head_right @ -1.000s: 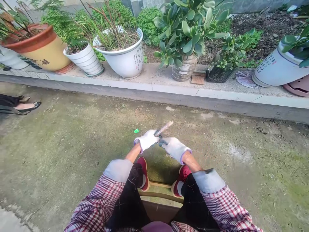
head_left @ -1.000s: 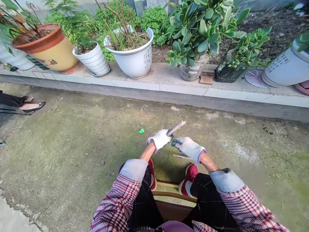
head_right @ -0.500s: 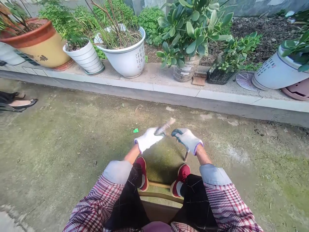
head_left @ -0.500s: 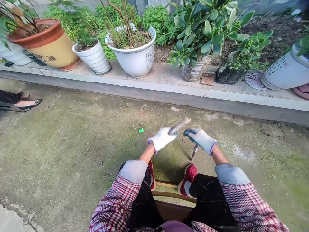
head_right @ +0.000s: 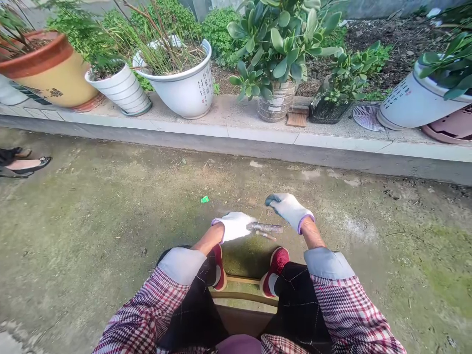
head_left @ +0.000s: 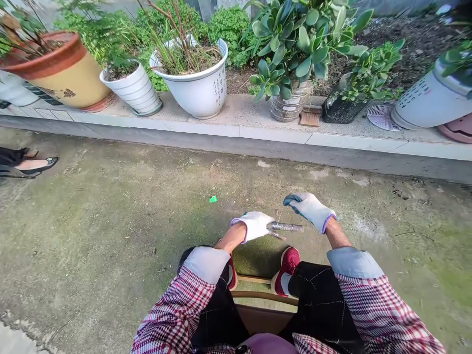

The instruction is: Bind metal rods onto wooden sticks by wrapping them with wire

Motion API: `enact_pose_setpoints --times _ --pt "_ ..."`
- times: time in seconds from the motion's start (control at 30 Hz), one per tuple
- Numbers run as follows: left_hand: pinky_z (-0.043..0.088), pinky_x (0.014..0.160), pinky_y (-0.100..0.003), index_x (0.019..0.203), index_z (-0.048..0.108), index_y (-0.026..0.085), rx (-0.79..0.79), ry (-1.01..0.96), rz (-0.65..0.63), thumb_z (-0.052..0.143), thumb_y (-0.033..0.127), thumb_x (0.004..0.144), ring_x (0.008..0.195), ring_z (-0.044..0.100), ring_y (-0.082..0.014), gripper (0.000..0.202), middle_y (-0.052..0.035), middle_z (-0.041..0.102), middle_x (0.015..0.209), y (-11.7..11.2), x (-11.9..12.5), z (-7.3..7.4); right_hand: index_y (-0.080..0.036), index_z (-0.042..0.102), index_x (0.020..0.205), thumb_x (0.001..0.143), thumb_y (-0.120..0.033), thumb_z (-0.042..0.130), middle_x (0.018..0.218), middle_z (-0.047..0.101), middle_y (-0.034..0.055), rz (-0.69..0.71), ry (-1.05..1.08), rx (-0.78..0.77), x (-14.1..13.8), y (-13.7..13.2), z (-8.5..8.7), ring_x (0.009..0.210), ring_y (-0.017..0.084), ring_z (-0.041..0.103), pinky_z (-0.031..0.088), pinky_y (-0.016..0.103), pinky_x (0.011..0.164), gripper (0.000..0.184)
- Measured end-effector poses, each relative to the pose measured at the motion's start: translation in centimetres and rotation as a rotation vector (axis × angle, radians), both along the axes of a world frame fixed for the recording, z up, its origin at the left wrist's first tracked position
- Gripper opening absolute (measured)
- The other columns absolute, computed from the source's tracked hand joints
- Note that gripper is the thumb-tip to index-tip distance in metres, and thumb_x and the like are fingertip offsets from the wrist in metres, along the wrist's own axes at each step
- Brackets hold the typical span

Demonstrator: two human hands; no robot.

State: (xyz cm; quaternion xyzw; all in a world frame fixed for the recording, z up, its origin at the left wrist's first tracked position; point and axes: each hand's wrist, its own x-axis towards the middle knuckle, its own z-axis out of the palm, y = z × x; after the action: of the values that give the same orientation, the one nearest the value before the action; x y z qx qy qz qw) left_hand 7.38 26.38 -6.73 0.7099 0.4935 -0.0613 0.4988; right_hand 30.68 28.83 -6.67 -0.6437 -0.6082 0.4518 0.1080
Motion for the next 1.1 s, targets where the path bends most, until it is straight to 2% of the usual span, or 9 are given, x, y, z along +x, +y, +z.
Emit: enact_pose_setpoints --times 0.13,0.23,0.33,0.43,0.57,0.7,0.77,0.9,1.1 --pt "0.047 0.061 -0.023 0.101 0.072 0.015 0.010 -0.162 0.102 0.068 0.031 0.084 0.066 0.060 -0.0143 0.024 -0.0038 0.068 0.075 1.1 -0.9 0.5 -0.016 0.074 0.084 0.077 -0.025 0.050 0.070 0.067 0.0012 -0.029 0.048 0.022 -0.2 0.7 -0.8 0.056 0.012 0.052 0.042 0.023 0.053 0.027" --pt "0.047 0.055 -0.021 0.116 0.065 0.013 0.035 -0.251 0.282 0.054 0.031 0.092 0.061 0.056 -0.0104 0.032 -0.0038 0.067 0.084 2.2 -2.0 0.4 -0.018 0.075 0.090 0.079 -0.025 0.049 0.071 0.067 0.0001 0.053 0.085 0.005 -3.2 -0.3 -1.0 0.056 0.012 0.051 0.043 0.024 0.055 0.029" --pt "0.048 0.056 -0.022 0.120 0.062 0.013 0.036 -0.179 0.408 0.052 0.028 0.094 0.064 0.058 -0.0109 0.032 -0.0054 0.068 0.090 2.7 -2.5 -0.2 -0.021 0.074 0.089 0.083 -0.026 0.050 0.074 0.068 -0.0002 0.196 0.082 0.009 -6.3 -2.0 -0.6 0.060 0.013 0.054 0.044 0.025 0.061 0.025" --pt "0.052 0.068 -0.027 0.114 0.066 0.014 0.025 -0.022 0.337 0.059 0.030 0.093 0.078 0.064 -0.0164 0.027 -0.0101 0.070 0.095 2.5 -2.4 -0.3 -0.021 0.073 0.087 0.087 -0.029 0.052 0.072 0.066 0.0001 0.268 0.018 0.022 -7.2 -2.9 -0.2 0.062 0.014 0.054 0.042 0.026 0.063 0.023" --pt "0.053 0.085 -0.036 0.105 0.068 0.017 0.012 0.075 0.186 0.064 0.041 0.094 0.095 0.066 -0.0195 0.027 -0.0099 0.069 0.106 1.1 -1.9 0.9 -0.020 0.074 0.079 0.084 -0.023 0.055 0.068 0.064 0.0003 0.286 -0.030 0.033 -5.3 -2.1 0.0 0.061 0.014 0.052 0.040 0.027 0.064 0.020" --pt "0.049 0.073 -0.030 0.089 0.071 0.018 0.017 0.067 0.034 0.073 0.034 0.079 0.077 0.065 -0.0196 0.018 -0.0065 0.071 0.085 -1.2 -2.8 3.2 -0.018 0.076 0.087 0.082 -0.018 0.052 0.072 0.067 -0.0001 0.263 0.048 0.008 -4.3 -1.6 1.1 0.063 0.013 0.054 0.041 0.023 0.060 0.025" --pt "0.047 0.066 -0.028 0.094 0.070 0.018 0.025 0.005 -0.036 0.069 0.036 0.078 0.071 0.063 -0.0182 0.024 -0.0035 0.070 0.082 -2.9 -4.0 4.5 -0.016 0.077 0.094 0.083 -0.019 0.051 0.078 0.069 0.0000 0.242 0.106 0.003 -4.5 -2.1 2.2 0.066 0.012 0.055 0.043 0.021 0.061 0.028" --pt "0.048 0.064 -0.027 0.109 0.068 0.021 -0.104 -0.166 0.095 0.066 0.042 0.075 0.073 0.064 -0.0196 0.040 -0.0035 0.070 0.087 -5.6 -6.9 6.2 -0.016 0.078 0.096 0.082 -0.017 0.055 0.081 0.071 -0.0015 0.208 0.215 -0.033 -5.1 -4.4 3.7 0.066 0.010 0.056 0.042 0.017 0.057 0.027" --pt "0.045 0.051 -0.029 0.121 0.063 0.020 -0.101 -0.287 0.368 0.058 0.056 0.074 0.053 0.050 -0.0164 0.060 -0.0021 0.060 0.071 -6.1 -6.8 4.9 -0.018 0.076 0.087 0.086 -0.016 0.054 0.061 0.060 -0.0059 0.169 0.242 -0.064 -7.2 -9.0 4.2 0.051 0.007 0.048 0.038 0.018 0.051 0.022"
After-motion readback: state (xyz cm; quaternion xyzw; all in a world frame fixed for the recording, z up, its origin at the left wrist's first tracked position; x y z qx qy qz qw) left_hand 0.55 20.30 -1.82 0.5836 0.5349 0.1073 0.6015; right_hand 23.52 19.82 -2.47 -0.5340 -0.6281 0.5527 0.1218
